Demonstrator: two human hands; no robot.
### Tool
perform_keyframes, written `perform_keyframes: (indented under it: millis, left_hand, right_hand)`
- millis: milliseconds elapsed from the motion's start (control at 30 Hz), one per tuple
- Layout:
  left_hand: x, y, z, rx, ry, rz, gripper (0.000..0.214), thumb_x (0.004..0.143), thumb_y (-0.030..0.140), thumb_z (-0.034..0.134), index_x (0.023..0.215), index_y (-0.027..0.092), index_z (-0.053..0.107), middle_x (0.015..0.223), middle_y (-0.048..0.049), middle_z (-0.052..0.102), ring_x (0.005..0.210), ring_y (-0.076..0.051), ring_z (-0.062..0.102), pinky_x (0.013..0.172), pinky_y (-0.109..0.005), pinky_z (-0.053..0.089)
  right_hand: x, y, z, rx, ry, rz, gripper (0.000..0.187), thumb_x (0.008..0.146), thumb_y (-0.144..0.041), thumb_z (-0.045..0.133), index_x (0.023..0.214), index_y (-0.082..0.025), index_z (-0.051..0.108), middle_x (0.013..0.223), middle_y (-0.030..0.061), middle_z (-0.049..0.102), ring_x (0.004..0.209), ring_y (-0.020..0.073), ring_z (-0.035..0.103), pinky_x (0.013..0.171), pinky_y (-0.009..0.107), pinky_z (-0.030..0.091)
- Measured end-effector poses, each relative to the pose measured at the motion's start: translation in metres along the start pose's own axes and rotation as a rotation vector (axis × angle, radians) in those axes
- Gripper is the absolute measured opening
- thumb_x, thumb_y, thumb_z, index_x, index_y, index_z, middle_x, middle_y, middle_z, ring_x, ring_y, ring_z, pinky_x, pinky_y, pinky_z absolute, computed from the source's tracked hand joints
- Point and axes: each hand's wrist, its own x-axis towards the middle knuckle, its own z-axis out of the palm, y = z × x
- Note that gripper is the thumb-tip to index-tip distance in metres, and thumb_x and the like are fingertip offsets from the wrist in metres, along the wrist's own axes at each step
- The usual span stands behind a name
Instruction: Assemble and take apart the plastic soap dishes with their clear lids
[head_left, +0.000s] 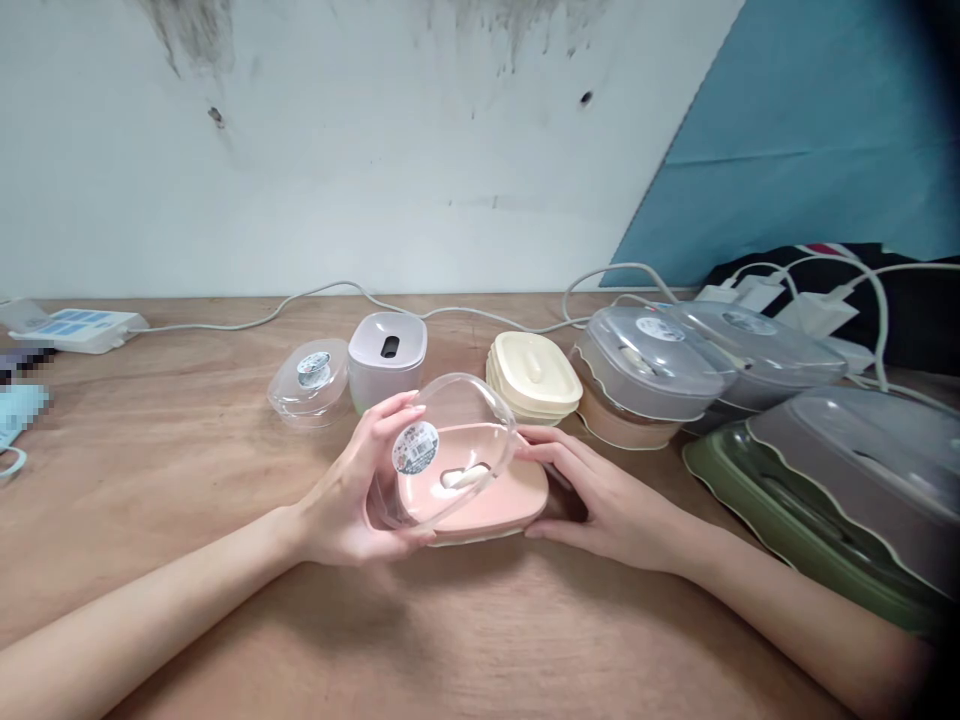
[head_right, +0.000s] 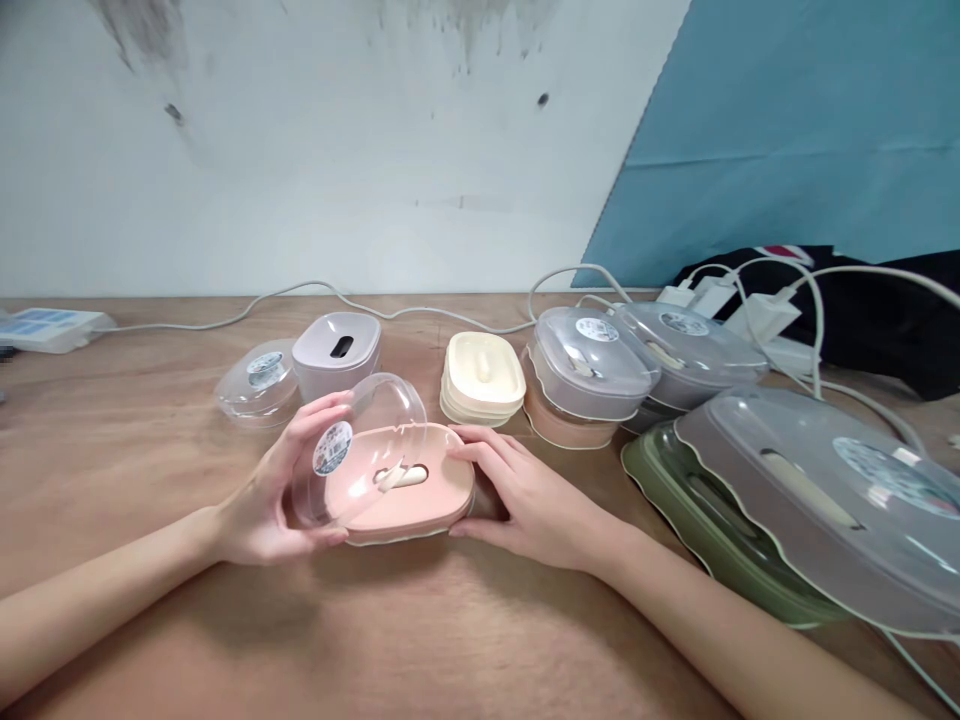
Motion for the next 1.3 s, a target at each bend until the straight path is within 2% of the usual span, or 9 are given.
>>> perform_keyframes:
  millis: [267, 367, 467, 533, 700, 933, 1067, 1300]
  left_hand:
    - [0.0, -0.001, 0.002, -0.023, 0.036, -0.006, 0.088, 0.067, 0.029, 0.074, 0.138, 0.023, 0.022, 0.141, -0.017, 0.024, 0.134, -0.035, 0.018, 0.107, -0.054, 0.023]
    - [0.001, -0.001, 0.002, -0.028, 0.068, 0.028, 0.082, 0.067, 0.031, 0.074, 0.135, 0.023, 0.029, 0.139, -0.0168, 0.025, 0.132, -0.036, 0.022, 0.106, -0.053, 0.025]
    - [0.002, -0.001, 0.003, -0.052, -0.036, 0.049, 0.069, 0.07, 0.033, 0.073, 0.13, 0.024, 0.04, 0.137, -0.015, 0.027, 0.129, -0.035, 0.029, 0.104, -0.05, 0.031]
    - [0.002, -0.002, 0.004, -0.078, -0.125, 0.024, 0.063, 0.072, 0.033, 0.072, 0.128, 0.025, 0.043, 0.138, -0.0131, 0.027, 0.128, -0.033, 0.032, 0.103, -0.048, 0.033]
    - [0.0, -0.001, 0.005, -0.046, -0.157, -0.082, 0.063, 0.074, 0.032, 0.071, 0.13, 0.031, 0.044, 0.141, -0.0085, 0.022, 0.129, -0.031, 0.03, 0.107, -0.048, 0.028]
    - [0.004, 0.01, 0.002, -0.06, -0.218, -0.155, 0.061, 0.077, 0.024, 0.067, 0.131, 0.032, 0.042, 0.142, -0.0063, 0.024, 0.132, -0.029, 0.026, 0.106, -0.045, 0.032]
    - [0.007, 0.011, 0.0, -0.058, -0.237, -0.155, 0.059, 0.078, 0.025, 0.066, 0.132, 0.031, 0.042, 0.142, -0.0065, 0.025, 0.132, -0.029, 0.026, 0.105, -0.045, 0.034]
    - [0.012, 0.017, -0.003, -0.033, -0.277, -0.233, 0.058, 0.078, 0.027, 0.066, 0.131, 0.029, 0.043, 0.143, -0.0073, 0.027, 0.128, -0.029, 0.034, 0.102, -0.045, 0.037]
  right_hand:
    - [0.001, -0.002, -0.002, -0.002, -0.007, 0.006, 0.051, 0.077, -0.04, 0.062, 0.119, -0.023, 0.039, 0.135, 0.0141, 0.042, 0.121, 0.0276, 0.046, 0.093, 0.045, 0.045]
    - [0.001, 0.0, 0.0, 0.035, 0.014, 0.034, 0.066, 0.074, -0.039, 0.066, 0.128, -0.023, 0.031, 0.135, 0.0141, 0.043, 0.121, 0.0284, 0.047, 0.093, 0.045, 0.045]
    - [0.0, 0.002, 0.002, 0.058, 0.035, 0.066, 0.089, 0.072, -0.039, 0.068, 0.139, -0.024, 0.012, 0.134, 0.0138, 0.045, 0.12, 0.0286, 0.048, 0.094, 0.045, 0.045]
    - [0.0, 0.002, 0.003, 0.057, 0.038, 0.071, 0.093, 0.072, -0.038, 0.068, 0.141, -0.025, 0.006, 0.136, 0.0131, 0.044, 0.121, 0.0286, 0.047, 0.096, 0.046, 0.043]
    - [0.0, -0.001, 0.002, 0.025, 0.017, 0.051, 0.086, 0.074, -0.039, 0.066, 0.141, -0.029, 0.012, 0.142, 0.0114, 0.036, 0.125, 0.0285, 0.042, 0.098, 0.046, 0.042]
    - [0.002, 0.003, 0.002, 0.061, 0.079, -0.003, 0.079, 0.071, -0.041, 0.07, 0.134, -0.026, 0.025, 0.133, 0.013, 0.043, 0.12, 0.0288, 0.047, 0.095, 0.045, 0.043]
    - [0.002, 0.005, 0.003, 0.079, 0.09, -0.024, 0.078, 0.069, -0.042, 0.072, 0.131, -0.025, 0.027, 0.131, 0.0141, 0.045, 0.121, 0.0298, 0.046, 0.095, 0.047, 0.043]
    - [0.005, 0.003, 0.002, 0.158, 0.062, 0.045, 0.076, 0.065, -0.037, 0.075, 0.125, -0.023, 0.031, 0.129, 0.0129, 0.049, 0.116, 0.0268, 0.051, 0.093, 0.042, 0.045]
